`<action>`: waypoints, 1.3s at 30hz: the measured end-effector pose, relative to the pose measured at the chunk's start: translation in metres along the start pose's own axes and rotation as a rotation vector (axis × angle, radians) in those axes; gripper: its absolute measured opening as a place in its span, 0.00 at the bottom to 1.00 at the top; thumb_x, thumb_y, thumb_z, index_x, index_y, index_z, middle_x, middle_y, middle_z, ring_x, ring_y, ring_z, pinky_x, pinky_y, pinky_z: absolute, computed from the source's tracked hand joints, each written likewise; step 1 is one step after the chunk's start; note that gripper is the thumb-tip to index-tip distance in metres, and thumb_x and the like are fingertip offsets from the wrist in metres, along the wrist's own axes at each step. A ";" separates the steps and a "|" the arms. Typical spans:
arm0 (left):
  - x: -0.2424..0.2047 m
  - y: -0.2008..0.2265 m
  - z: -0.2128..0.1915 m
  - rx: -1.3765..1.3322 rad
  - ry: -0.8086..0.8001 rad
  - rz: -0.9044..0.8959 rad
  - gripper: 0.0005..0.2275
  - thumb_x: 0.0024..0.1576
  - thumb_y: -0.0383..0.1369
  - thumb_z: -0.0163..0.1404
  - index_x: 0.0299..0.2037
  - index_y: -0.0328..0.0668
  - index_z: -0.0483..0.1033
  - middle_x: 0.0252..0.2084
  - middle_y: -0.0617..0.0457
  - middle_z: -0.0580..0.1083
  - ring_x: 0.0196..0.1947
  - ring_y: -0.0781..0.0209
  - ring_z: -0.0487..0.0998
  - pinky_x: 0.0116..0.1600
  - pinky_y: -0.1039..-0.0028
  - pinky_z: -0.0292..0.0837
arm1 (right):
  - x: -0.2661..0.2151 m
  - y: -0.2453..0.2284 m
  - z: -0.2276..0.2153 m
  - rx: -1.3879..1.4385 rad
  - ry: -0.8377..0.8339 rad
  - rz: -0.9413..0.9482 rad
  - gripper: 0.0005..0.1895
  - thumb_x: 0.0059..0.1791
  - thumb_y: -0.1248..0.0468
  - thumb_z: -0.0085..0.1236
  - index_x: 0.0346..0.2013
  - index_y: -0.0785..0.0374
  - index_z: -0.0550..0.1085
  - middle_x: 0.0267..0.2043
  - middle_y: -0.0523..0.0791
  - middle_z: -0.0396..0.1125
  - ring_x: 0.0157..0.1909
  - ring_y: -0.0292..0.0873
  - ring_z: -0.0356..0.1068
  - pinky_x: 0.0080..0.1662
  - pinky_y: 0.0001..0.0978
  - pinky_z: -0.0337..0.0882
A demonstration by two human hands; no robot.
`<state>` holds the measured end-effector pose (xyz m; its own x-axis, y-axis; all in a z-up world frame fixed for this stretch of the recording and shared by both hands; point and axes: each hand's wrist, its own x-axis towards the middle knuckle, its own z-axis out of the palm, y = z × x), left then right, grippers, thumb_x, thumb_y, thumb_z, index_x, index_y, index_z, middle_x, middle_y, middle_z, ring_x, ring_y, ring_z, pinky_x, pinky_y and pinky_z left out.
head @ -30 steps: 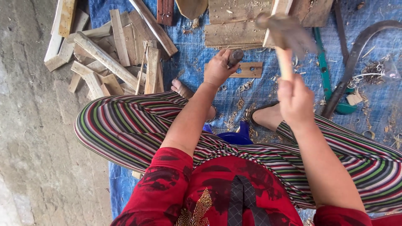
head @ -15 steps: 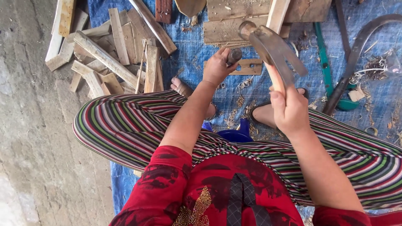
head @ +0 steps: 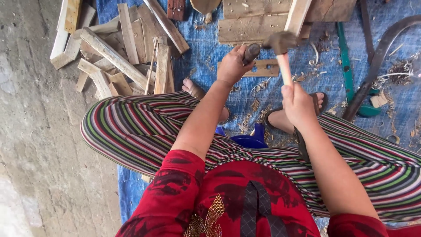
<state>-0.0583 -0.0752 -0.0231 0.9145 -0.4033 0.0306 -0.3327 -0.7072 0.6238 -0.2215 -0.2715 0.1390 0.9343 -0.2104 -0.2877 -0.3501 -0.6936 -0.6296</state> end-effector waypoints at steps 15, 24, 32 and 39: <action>0.023 0.041 -0.054 -0.151 -0.062 -0.137 0.20 0.47 0.34 0.65 0.50 0.48 0.78 0.42 0.53 0.81 0.36 0.57 0.83 0.45 0.67 0.80 | 0.050 0.031 0.064 -0.232 -0.445 0.296 0.23 0.62 0.53 0.35 0.51 0.73 0.69 0.38 0.61 0.72 0.34 0.64 0.73 0.41 0.58 0.71; 0.046 0.007 -0.053 -0.304 -0.053 -0.418 0.13 0.51 0.33 0.64 0.44 0.44 0.79 0.38 0.53 0.84 0.33 0.65 0.87 0.44 0.75 0.84 | 0.047 0.008 0.059 -0.264 -0.463 0.368 0.23 0.62 0.53 0.35 0.54 0.72 0.67 0.40 0.60 0.72 0.36 0.63 0.74 0.42 0.59 0.71; 0.031 -0.011 -0.058 -0.388 0.096 -0.552 0.13 0.49 0.36 0.61 0.40 0.40 0.80 0.35 0.52 0.84 0.31 0.62 0.86 0.40 0.74 0.81 | 0.049 0.000 0.052 -0.270 -0.498 0.393 0.24 0.62 0.53 0.35 0.56 0.72 0.67 0.39 0.59 0.73 0.35 0.61 0.74 0.41 0.57 0.71; 0.021 -0.017 -0.085 -0.950 0.531 -1.236 0.19 0.44 0.31 0.53 0.46 0.27 0.75 0.39 0.40 0.78 0.35 0.52 0.79 0.38 0.69 0.77 | 0.046 0.003 0.055 -0.279 -0.486 0.396 0.23 0.62 0.52 0.35 0.54 0.71 0.67 0.36 0.57 0.72 0.31 0.58 0.73 0.38 0.55 0.71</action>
<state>-0.0143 -0.0222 0.0335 0.5401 0.4732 -0.6959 0.6816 0.2391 0.6916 -0.1834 -0.2457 0.0846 0.5805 -0.1974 -0.7899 -0.5680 -0.7933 -0.2192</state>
